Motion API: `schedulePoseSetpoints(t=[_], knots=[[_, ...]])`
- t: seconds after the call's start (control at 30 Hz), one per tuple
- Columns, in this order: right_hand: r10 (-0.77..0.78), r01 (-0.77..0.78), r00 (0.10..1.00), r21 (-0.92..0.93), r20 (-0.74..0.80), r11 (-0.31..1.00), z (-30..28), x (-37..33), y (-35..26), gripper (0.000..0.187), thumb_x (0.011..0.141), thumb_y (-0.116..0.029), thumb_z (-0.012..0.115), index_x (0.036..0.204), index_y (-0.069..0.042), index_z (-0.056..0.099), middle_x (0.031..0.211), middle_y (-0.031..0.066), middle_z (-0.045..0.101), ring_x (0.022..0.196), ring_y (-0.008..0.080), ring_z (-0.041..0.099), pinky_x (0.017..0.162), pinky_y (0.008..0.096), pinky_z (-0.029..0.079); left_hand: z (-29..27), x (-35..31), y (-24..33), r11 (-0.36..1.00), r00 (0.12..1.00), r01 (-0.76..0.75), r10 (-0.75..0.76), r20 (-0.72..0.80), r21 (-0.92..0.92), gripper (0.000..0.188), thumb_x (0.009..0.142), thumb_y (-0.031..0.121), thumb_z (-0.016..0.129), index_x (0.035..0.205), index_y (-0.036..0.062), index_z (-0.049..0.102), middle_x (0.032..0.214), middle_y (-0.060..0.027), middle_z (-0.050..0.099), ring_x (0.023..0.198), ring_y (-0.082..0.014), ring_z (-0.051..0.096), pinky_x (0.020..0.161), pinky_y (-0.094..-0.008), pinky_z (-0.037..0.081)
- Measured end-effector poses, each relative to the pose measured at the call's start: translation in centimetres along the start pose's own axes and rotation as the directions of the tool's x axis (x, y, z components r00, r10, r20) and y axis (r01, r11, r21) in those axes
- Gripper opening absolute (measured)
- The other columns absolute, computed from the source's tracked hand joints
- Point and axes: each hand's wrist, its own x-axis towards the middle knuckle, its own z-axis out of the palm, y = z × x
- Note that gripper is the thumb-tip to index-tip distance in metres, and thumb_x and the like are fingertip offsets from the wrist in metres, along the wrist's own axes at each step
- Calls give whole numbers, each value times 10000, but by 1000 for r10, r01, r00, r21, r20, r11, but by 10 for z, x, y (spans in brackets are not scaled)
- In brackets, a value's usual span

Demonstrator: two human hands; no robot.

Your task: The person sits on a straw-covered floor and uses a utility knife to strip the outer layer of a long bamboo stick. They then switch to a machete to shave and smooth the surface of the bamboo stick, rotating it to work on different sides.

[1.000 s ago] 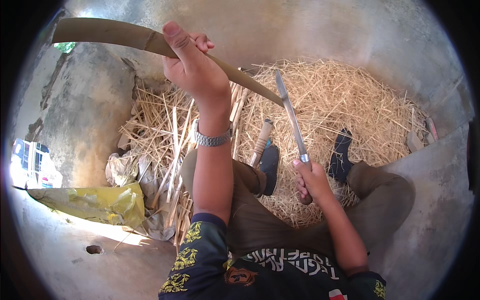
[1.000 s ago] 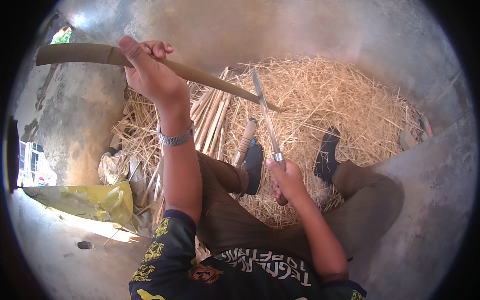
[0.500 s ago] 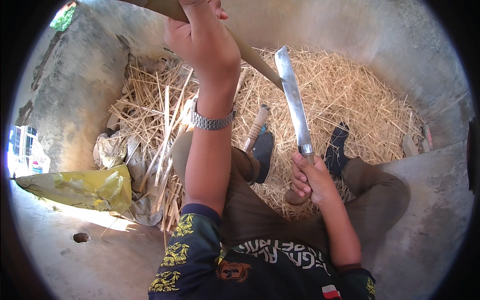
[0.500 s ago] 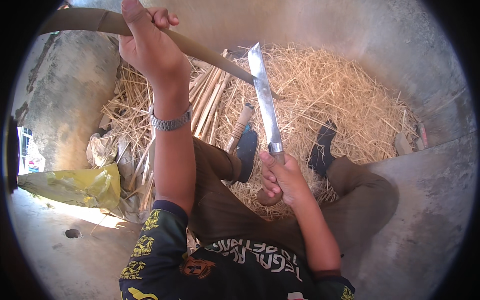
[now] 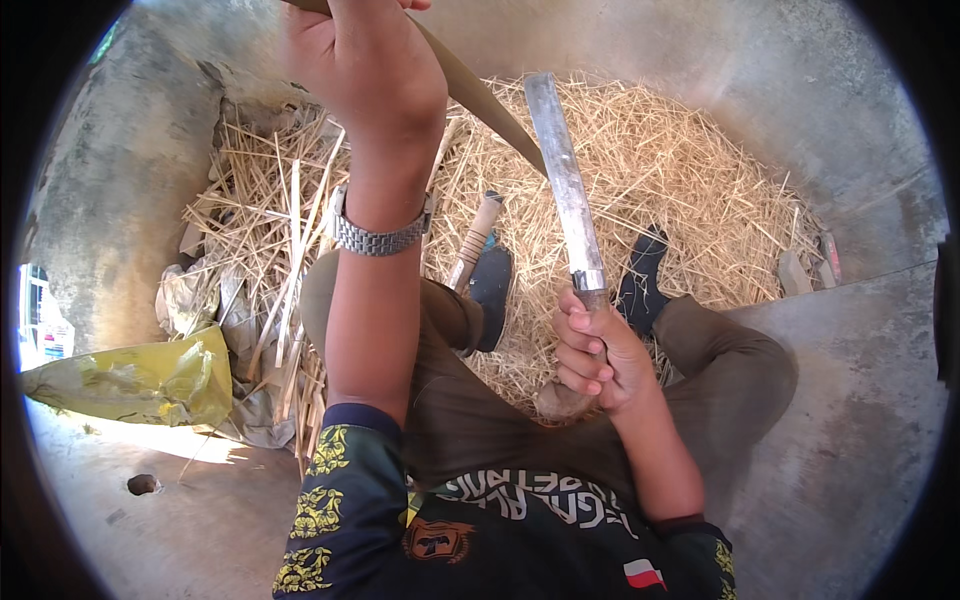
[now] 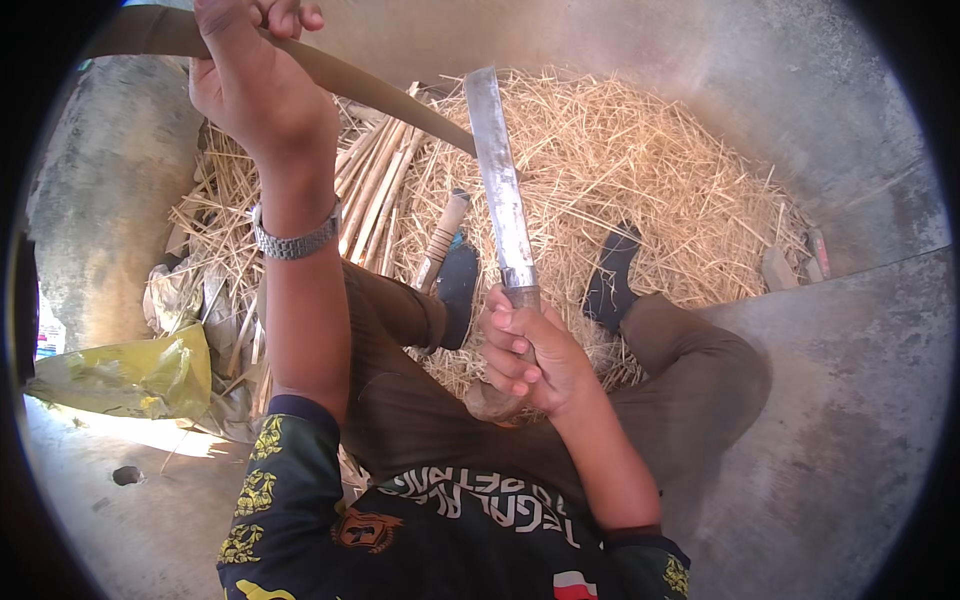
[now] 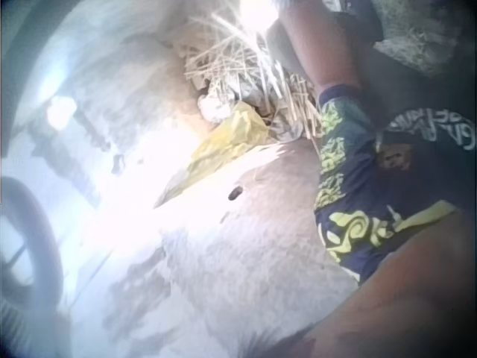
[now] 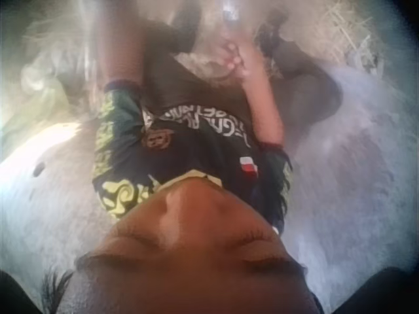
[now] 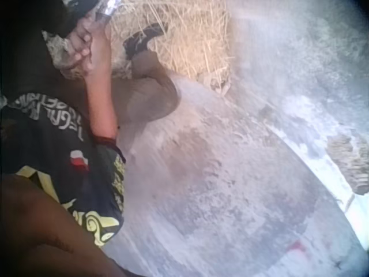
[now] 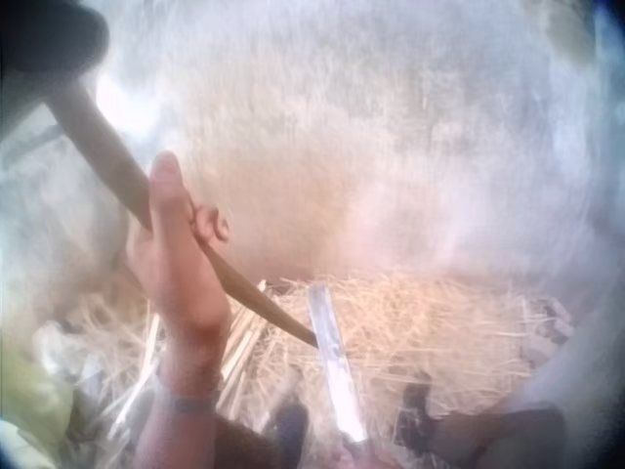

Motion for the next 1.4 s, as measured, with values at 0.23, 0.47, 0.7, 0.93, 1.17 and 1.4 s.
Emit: schedulePoseSetpoints(t=[0.23,0.47,0.7,0.93,1.17,1.4], knots=[[29,-38,992,74,121,997,2,-8,-4,141,967,-100,576,972,-136,440,649,-54,392,378,33,322,328,225,311,9,-5,3,999,999,43,-43,-32,12,444,1025,494,585,707,211,459,632,78,386,566,-49,396,589,-223,408],[30,-47,986,97,167,994,5,-11,-5,137,975,-107,570,981,-134,436,647,-57,389,370,28,318,327,217,308,6,-6,-1,998,998,-18,22,59,-65,443,1033,485,572,702,214,456,633,72,394,564,-55,398,589,-215,408],[31,-43,991,98,127,994,2,-11,-6,131,990,-106,574,983,-135,447,674,-45,439,387,20,342,336,212,318,5,-6,0,995,993,-65,71,91,-70,444,1037,483,564,703,208,461,635,73,403,565,-55,401,587,-212,410],[7,-8,1000,53,11,999,8,-8,-5,95,1017,-60,521,1006,-114,445,757,10,488,402,16,364,344,201,329,6,-6,4,1000,999,-6,7,41,-12,448,1028,495,573,707,202,465,634,74,407,567,-51,408,587,-208,410],[-32,24,998,-157,-51,987,14,-10,-2,160,986,-81,629,993,-119,474,718,-18,484,436,26,388,378,213,355,9,-3,5,1000,999,-2,3,40,-29,426,1025,486,577,741,187,474,628,77,402,549,-46,405,548,-209,399],[-463,195,871,-747,-166,636,22,-11,16,215,955,-86,696,861,-87,504,599,-20,514,415,44,461,384,235,393,2,3,-2,998,1000,-12,13,27,-66,417,1028,473,581,744,185,476,612,77,396,548,-50,408,558,-218,408]])
